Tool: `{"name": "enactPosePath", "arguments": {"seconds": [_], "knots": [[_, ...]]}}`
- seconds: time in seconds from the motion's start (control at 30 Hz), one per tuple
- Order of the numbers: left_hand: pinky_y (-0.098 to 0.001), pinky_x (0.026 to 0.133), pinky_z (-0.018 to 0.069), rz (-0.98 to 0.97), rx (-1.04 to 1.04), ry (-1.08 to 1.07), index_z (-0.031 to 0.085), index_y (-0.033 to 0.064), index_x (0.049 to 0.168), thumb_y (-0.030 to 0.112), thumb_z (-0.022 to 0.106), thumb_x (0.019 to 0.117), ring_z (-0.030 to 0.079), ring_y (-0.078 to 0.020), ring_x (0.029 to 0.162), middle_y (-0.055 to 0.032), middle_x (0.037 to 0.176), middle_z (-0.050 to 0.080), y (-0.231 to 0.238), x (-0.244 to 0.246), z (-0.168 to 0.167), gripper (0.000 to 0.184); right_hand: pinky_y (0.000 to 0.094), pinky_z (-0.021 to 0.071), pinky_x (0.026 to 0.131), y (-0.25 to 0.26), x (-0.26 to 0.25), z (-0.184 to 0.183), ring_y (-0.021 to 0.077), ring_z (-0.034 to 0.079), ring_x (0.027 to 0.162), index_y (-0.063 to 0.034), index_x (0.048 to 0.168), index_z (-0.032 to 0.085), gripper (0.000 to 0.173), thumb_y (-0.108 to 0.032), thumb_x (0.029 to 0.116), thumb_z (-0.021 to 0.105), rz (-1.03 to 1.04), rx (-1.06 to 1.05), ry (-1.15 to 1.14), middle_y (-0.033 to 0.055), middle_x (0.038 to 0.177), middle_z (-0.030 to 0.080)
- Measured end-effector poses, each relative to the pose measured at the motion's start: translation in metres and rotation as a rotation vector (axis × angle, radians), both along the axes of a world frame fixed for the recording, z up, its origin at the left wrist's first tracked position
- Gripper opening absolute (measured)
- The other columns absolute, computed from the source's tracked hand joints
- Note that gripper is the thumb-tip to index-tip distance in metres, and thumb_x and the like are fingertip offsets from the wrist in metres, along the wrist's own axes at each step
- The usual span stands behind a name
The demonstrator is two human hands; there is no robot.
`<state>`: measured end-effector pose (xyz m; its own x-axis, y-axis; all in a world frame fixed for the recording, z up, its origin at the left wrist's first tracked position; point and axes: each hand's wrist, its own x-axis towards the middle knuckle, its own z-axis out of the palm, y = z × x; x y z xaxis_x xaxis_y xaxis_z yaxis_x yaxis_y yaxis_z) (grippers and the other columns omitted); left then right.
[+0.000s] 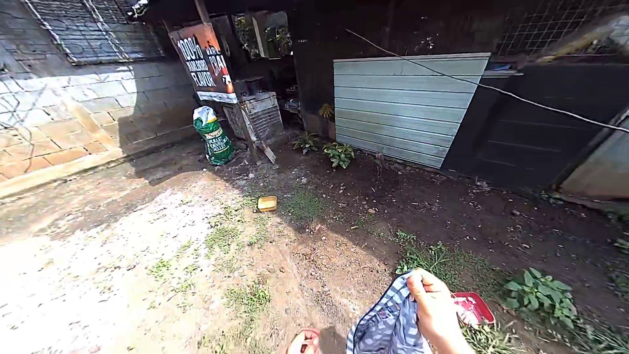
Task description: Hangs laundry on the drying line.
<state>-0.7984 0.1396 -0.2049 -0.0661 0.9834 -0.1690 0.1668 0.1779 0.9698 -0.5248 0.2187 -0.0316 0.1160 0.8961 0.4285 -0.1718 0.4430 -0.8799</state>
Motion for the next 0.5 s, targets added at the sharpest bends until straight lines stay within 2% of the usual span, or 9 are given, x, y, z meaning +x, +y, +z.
{"name": "enactPosePath", "arguments": {"seconds": [0.07,0.13,0.2,0.3,0.33,0.37,0.4,0.43,0.5], "knots": [[-0.0344,0.093,0.0570,0.012,0.053,-0.024,0.065,-0.0066,0.109,0.004,0.061,0.0937,0.066,-0.0168,0.109,-0.0154,0.125,0.066,0.025,-0.031,0.006,0.019,0.0094,0.0476,0.056,0.023,-0.041,0.003,-0.0096,0.055,0.059,-0.0282,0.075,0.066,0.023,-0.034,0.0979,0.067,0.065,0.014,-0.022,-0.0189,0.065,0.059],[-0.0408,0.098,0.0547,-0.024,0.044,-0.006,0.061,-0.0026,0.128,0.006,0.073,0.0874,0.062,-0.0230,0.122,-0.0162,0.136,0.061,0.049,-0.047,0.025,0.043,0.0103,0.0484,0.058,0.039,-0.076,0.010,-0.0093,0.055,0.060,-0.0271,0.077,0.065,0.024,-0.037,0.0988,0.067,0.168,0.029,-0.045,-0.0185,0.066,0.059],[-0.0450,0.103,0.0512,-0.066,0.098,0.063,0.050,-0.0021,0.144,0.015,0.081,0.0831,0.056,-0.0283,0.132,-0.0197,0.145,0.055,0.072,-0.059,0.039,0.070,0.0107,0.0501,0.060,0.055,-0.103,0.018,-0.0096,0.057,0.062,-0.0268,0.080,0.066,0.023,-0.038,0.0998,0.066,0.256,0.040,-0.058,-0.0192,0.069,0.061],[-0.0478,0.108,0.0479,-0.025,0.187,0.155,0.040,-0.0064,0.151,0.025,0.084,0.0816,0.052,-0.0342,0.136,-0.0268,0.150,0.049,0.126,-0.077,0.059,0.088,0.0127,0.0537,0.063,0.096,-0.128,0.035,-0.0089,0.061,0.066,-0.0280,0.082,0.069,0.020,-0.034,0.1001,0.065,0.308,0.044,-0.059,-0.0191,0.073,0.065],[-0.0481,0.111,0.0457,-0.024,0.179,0.175,0.040,-0.0068,0.150,0.027,0.083,0.0836,0.050,-0.0354,0.138,-0.0278,0.151,0.047,0.144,-0.087,0.065,0.086,0.0138,0.0539,0.061,0.111,-0.133,0.037,-0.0079,0.060,0.064,-0.0287,0.080,0.070,0.020,-0.035,0.0993,0.067,0.299,0.020,-0.073,-0.0182,0.071,0.066],[-0.0498,0.113,0.0434,-0.033,0.168,0.184,0.047,-0.0069,0.146,0.026,0.081,0.0865,0.049,-0.0364,0.138,-0.0278,0.150,0.048,0.162,-0.098,0.071,0.075,0.0144,0.0530,0.059,0.129,-0.136,0.037,-0.0069,0.059,0.061,-0.0291,0.079,0.068,0.022,-0.035,0.0998,0.066,0.293,0.005,-0.097,-0.0175,0.069,0.064],[-0.0498,0.113,0.0425,-0.049,0.170,0.184,0.059,-0.0058,0.136,0.023,0.077,0.0909,0.052,-0.0342,0.136,-0.0252,0.145,0.053,0.180,-0.110,0.076,0.056,0.0144,0.0528,0.057,0.149,-0.139,0.038,-0.0062,0.059,0.060,-0.0289,0.080,0.067,0.023,-0.035,0.1014,0.064,0.294,0.012,-0.125,-0.0170,0.069,0.063],[-0.0464,0.111,0.0451,-0.058,0.172,0.179,0.068,-0.0038,0.123,0.019,0.072,0.0955,0.057,-0.0278,0.130,-0.0200,0.138,0.060,0.198,-0.123,0.084,0.036,0.0145,0.0541,0.058,0.173,-0.143,0.039,-0.0057,0.059,0.060,-0.0277,0.082,0.066,0.023,-0.033,0.1034,0.061,0.295,0.034,-0.145,-0.0166,0.070,0.063],[-0.0339,0.097,0.0532,-0.005,0.171,0.065,0.070,-0.0010,0.109,0.010,0.058,0.1028,0.065,-0.0113,0.105,-0.0073,0.115,0.069,0.234,-0.151,0.105,0.017,0.0159,0.0560,0.061,0.228,-0.149,0.040,-0.0047,0.062,0.063,-0.0245,0.085,0.065,0.022,-0.021,0.1054,0.057,0.267,0.091,-0.153,-0.0160,0.073,0.065]]}}
